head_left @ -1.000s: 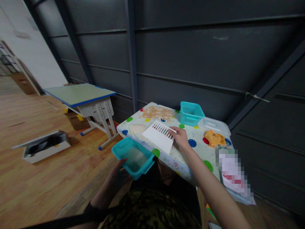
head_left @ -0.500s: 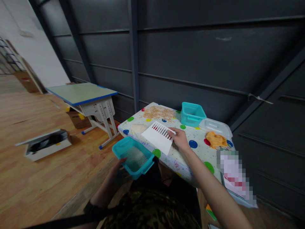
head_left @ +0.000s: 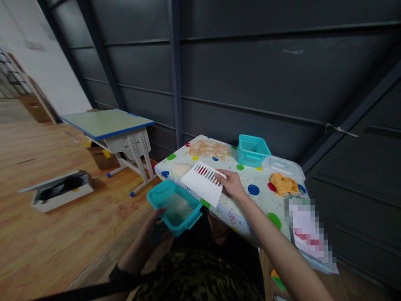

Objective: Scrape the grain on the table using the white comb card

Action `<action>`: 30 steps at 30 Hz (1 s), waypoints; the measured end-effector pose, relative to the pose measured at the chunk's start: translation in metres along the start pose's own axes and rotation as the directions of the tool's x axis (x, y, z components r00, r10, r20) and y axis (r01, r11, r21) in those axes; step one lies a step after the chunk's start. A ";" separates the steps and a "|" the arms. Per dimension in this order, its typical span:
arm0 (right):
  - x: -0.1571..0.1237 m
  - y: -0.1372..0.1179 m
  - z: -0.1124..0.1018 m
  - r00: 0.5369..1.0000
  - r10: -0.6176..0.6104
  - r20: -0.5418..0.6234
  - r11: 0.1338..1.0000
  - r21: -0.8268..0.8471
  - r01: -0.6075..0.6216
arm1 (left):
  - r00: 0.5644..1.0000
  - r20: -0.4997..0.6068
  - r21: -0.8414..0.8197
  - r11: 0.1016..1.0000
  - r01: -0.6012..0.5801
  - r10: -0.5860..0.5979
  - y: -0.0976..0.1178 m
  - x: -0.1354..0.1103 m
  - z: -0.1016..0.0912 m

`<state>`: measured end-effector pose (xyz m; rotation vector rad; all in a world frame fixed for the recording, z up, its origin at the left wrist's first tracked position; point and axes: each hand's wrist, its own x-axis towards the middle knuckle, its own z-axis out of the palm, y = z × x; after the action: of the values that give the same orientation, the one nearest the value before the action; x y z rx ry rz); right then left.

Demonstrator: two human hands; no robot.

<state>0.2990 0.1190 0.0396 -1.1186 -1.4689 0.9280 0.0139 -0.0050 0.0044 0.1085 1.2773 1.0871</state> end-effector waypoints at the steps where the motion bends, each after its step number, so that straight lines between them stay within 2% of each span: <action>1: -0.001 -0.001 0.000 1.000 0.003 0.027 1.000 0.017 -0.003 | 1.000 0.011 0.017 1.000 -0.008 0.008 0.000 0.000 0.000; 4: -0.001 -0.003 0.000 0.999 0.038 0.023 0.996 0.076 -0.040 | 1.000 0.024 0.047 0.999 0.005 -0.006 0.001 0.001 -0.001; 7: 0.002 0.002 -0.004 0.993 0.055 -0.103 0.995 0.085 -0.046 | 1.000 0.019 0.042 0.999 0.007 -0.008 0.001 0.003 -0.003; 11: 0.007 0.010 -0.009 0.972 0.023 -0.236 1.000 0.005 -0.023 | 1.000 -0.003 0.037 0.999 -0.001 0.001 0.002 0.008 -0.005; 14: 0.007 0.013 -0.009 0.962 -0.021 -0.273 0.996 -0.087 -0.003 | 1.000 -0.008 0.028 1.000 0.008 -0.007 0.003 0.010 -0.006; 18: 0.004 0.009 -0.002 0.977 -0.036 -0.210 0.989 -0.145 0.005 | 0.999 -0.035 0.039 0.999 -0.001 0.002 0.005 0.011 -0.006; 23: 0.004 0.007 0.006 0.996 0.002 -0.091 0.999 -0.034 -0.005 | 1.000 -0.017 0.032 0.999 -0.008 0.008 0.006 0.013 -0.008; 28: 0.006 0.012 0.008 0.991 0.033 -0.126 0.999 0.014 -0.032 | 1.000 -0.016 0.037 0.999 -0.020 0.021 0.006 0.014 -0.010; 30: 0.005 0.012 0.009 0.996 0.019 -0.087 1.000 0.009 -0.018 | 0.999 -0.030 0.032 0.999 -0.017 0.018 0.006 0.014 -0.010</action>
<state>0.2919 0.1274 0.0280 -1.1546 -1.3850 0.8862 0.0007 0.0033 -0.0058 0.1281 1.3230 1.0868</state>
